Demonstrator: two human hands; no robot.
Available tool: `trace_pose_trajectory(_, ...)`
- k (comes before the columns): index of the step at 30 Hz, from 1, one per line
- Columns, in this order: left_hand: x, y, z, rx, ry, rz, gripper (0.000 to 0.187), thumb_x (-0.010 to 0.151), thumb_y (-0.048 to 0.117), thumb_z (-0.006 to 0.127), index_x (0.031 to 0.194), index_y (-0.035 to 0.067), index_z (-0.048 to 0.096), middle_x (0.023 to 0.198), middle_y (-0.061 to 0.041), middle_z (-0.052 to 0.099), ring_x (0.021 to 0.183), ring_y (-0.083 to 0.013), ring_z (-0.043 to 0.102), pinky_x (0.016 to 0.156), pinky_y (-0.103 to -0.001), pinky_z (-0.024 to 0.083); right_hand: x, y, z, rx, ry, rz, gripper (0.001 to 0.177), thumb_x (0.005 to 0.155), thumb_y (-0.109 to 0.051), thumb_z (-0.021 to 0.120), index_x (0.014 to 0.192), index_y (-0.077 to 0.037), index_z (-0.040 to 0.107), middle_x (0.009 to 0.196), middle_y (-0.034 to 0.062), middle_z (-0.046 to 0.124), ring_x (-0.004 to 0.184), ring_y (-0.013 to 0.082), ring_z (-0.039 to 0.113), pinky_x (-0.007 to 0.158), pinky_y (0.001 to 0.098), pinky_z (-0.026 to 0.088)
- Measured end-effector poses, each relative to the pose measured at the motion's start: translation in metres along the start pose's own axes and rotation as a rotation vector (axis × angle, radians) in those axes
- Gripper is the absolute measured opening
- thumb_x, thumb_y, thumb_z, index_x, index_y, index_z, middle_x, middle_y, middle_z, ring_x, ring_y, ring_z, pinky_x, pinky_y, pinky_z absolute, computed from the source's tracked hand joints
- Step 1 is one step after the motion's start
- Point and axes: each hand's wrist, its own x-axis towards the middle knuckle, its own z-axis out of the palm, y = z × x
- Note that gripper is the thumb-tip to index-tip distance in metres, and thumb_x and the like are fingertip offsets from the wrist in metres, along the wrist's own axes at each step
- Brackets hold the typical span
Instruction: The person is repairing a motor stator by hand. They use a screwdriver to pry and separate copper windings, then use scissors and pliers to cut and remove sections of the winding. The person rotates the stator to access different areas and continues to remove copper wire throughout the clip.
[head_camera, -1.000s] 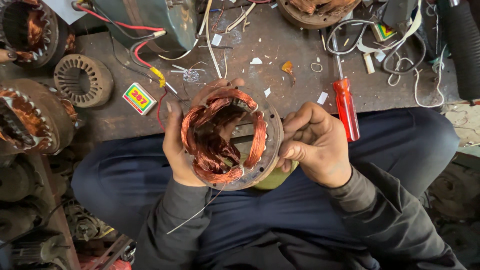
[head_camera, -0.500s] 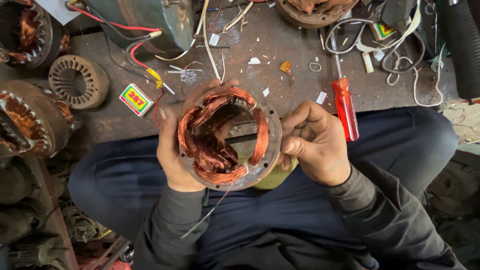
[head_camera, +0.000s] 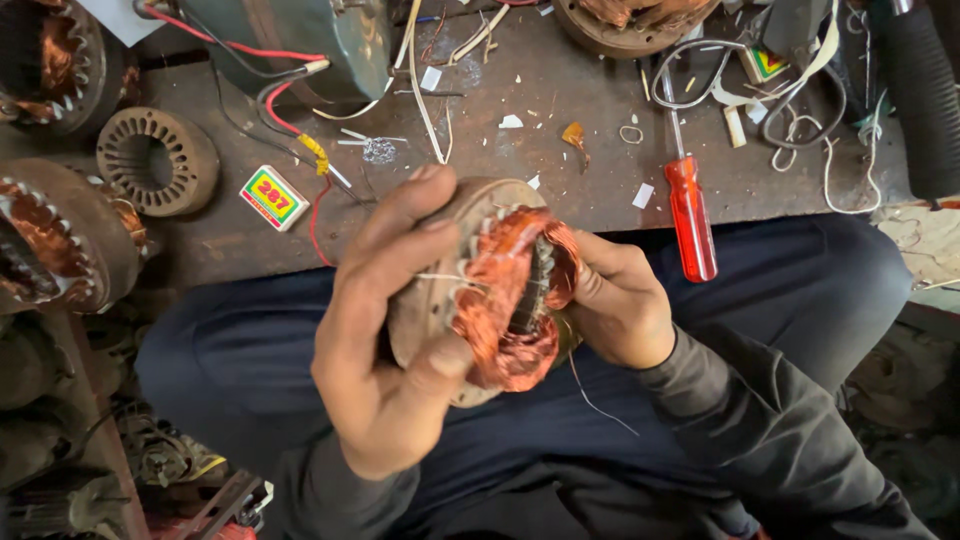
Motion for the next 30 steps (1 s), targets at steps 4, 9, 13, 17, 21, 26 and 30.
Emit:
trace_pose_trajectory(4,0.005,0.028,0.005,0.029,-0.009,0.002,0.065,0.108,0.050,0.055,0.137,-0.008,0.054,0.150,-0.027,0.058,0.145,-0.0350,0.056,0.123,-0.045,0.039,-0.009,0.006,-0.005,0.162,-0.015,-0.024,0.047,0.110,-0.011,0.057,0.150,0.013,0.049,0.139,0.0217,0.064,0.129,0.0297,0.063,0.113,0.0432,0.048)
trace_pose_trajectory(9,0.000,0.052,0.023,-0.039,0.055,-0.018,0.073,0.111,0.056,0.058,0.142,-0.009,0.048,0.150,-0.026,0.056,0.139,-0.0295,0.056,0.122,-0.039,0.042,-0.019,0.014,-0.004,0.058,-0.042,-0.066,0.041,0.107,-0.007,0.064,0.142,0.012,0.056,0.136,0.0176,0.067,0.124,0.0263,0.065,0.110,0.0409,0.051)
trace_pose_trajectory(13,-0.005,0.052,0.043,-0.109,0.204,0.015,0.079,0.109,0.057,0.064,0.149,-0.007,0.038,0.153,-0.024,0.051,0.138,-0.0266,0.052,0.121,-0.036,0.042,-0.021,0.018,-0.001,0.069,-0.021,-0.137,0.032,0.104,-0.006,0.065,0.131,0.012,0.062,0.140,0.0114,0.065,0.126,0.0237,0.065,0.110,0.0393,0.052)
trace_pose_trajectory(17,-0.014,0.040,0.056,0.040,0.246,-0.010,0.091,0.106,0.062,0.065,0.155,-0.005,0.027,0.145,-0.018,0.052,0.131,-0.0223,0.053,0.116,-0.035,0.042,-0.022,0.016,0.002,0.127,0.071,-0.138,0.032,0.110,-0.004,0.061,0.138,0.011,0.059,0.131,0.0171,0.070,0.120,0.0266,0.067,0.108,0.0426,0.053)
trace_pose_trajectory(21,-0.011,0.014,0.061,-0.070,0.209,-0.127,0.092,0.105,0.067,0.060,0.154,-0.006,0.034,0.131,-0.014,0.054,0.121,-0.0197,0.053,0.110,-0.034,0.043,-0.018,0.009,0.003,0.103,0.061,-0.205,0.042,0.108,-0.002,0.058,0.148,0.007,0.051,0.139,0.0134,0.065,0.128,0.0227,0.063,0.114,0.0395,0.049)
trace_pose_trajectory(26,0.009,-0.010,0.053,-0.241,0.199,-0.068,0.068,0.111,0.054,0.057,0.142,-0.005,0.048,0.136,-0.012,0.056,0.125,-0.0183,0.054,0.118,-0.034,0.043,-0.006,0.003,0.008,-0.138,0.015,-0.193,0.046,0.109,-0.001,0.055,0.154,0.006,0.046,0.141,0.0107,0.063,0.129,0.0172,0.060,0.115,0.0343,0.047)
trace_pose_trajectory(30,0.028,-0.028,0.041,-0.361,0.188,-0.110,0.051,0.113,0.038,0.058,0.139,-0.006,0.050,0.129,-0.012,0.060,0.115,-0.0174,0.058,0.107,-0.032,0.046,0.006,-0.014,0.015,-0.713,0.091,0.012,0.050,0.099,-0.007,0.063,0.146,0.001,0.048,0.111,0.0129,0.072,0.096,0.0166,0.070,0.088,0.0336,0.056)
